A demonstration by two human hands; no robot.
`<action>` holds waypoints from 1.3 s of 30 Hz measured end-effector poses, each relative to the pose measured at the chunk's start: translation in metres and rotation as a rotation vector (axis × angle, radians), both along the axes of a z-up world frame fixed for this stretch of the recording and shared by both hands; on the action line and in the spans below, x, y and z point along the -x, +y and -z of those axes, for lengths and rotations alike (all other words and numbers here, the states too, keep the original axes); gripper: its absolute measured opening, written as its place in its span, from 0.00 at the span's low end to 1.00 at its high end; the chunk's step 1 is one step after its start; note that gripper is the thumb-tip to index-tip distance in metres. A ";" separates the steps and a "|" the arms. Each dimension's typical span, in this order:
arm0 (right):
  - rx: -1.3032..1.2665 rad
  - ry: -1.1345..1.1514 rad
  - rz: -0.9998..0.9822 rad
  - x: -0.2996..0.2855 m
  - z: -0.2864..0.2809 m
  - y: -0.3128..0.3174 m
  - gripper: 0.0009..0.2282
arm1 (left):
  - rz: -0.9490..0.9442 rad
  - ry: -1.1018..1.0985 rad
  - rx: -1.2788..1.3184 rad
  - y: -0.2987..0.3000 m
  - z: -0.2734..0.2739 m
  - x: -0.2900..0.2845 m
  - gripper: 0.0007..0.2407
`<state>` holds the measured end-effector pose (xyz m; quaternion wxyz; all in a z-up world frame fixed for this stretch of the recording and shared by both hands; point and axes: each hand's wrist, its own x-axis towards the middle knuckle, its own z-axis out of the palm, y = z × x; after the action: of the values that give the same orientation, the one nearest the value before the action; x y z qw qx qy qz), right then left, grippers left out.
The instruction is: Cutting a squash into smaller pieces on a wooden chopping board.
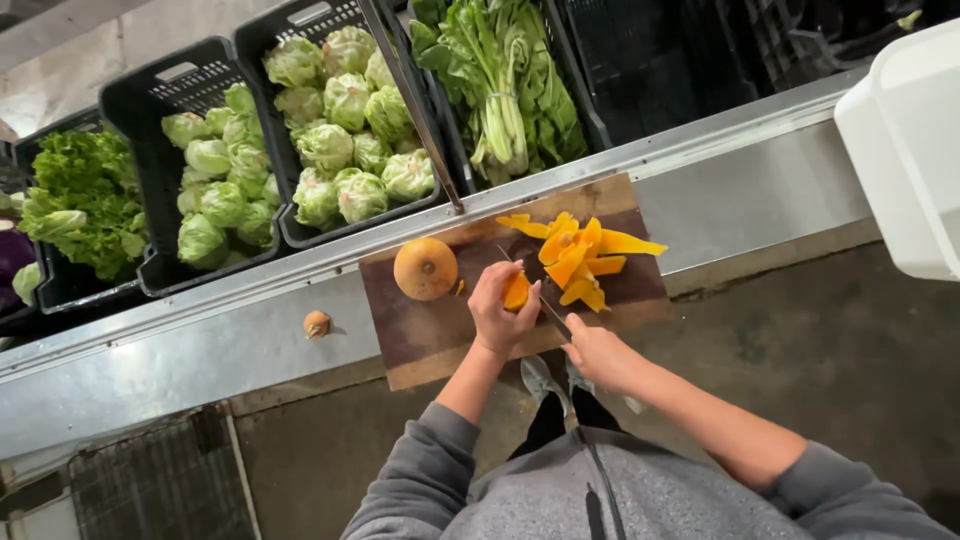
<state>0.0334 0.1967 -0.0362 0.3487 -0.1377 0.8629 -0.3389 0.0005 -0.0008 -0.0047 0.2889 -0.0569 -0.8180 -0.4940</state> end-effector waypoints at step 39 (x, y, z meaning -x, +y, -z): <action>0.077 0.200 0.200 0.005 0.007 0.034 0.13 | 0.033 -0.919 0.349 -0.073 -0.071 -0.057 0.25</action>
<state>0.0282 0.2311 -0.0429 0.2200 -0.0975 0.8891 -0.3893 0.0578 -0.0733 0.0659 -0.1235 0.1066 -0.9304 -0.3283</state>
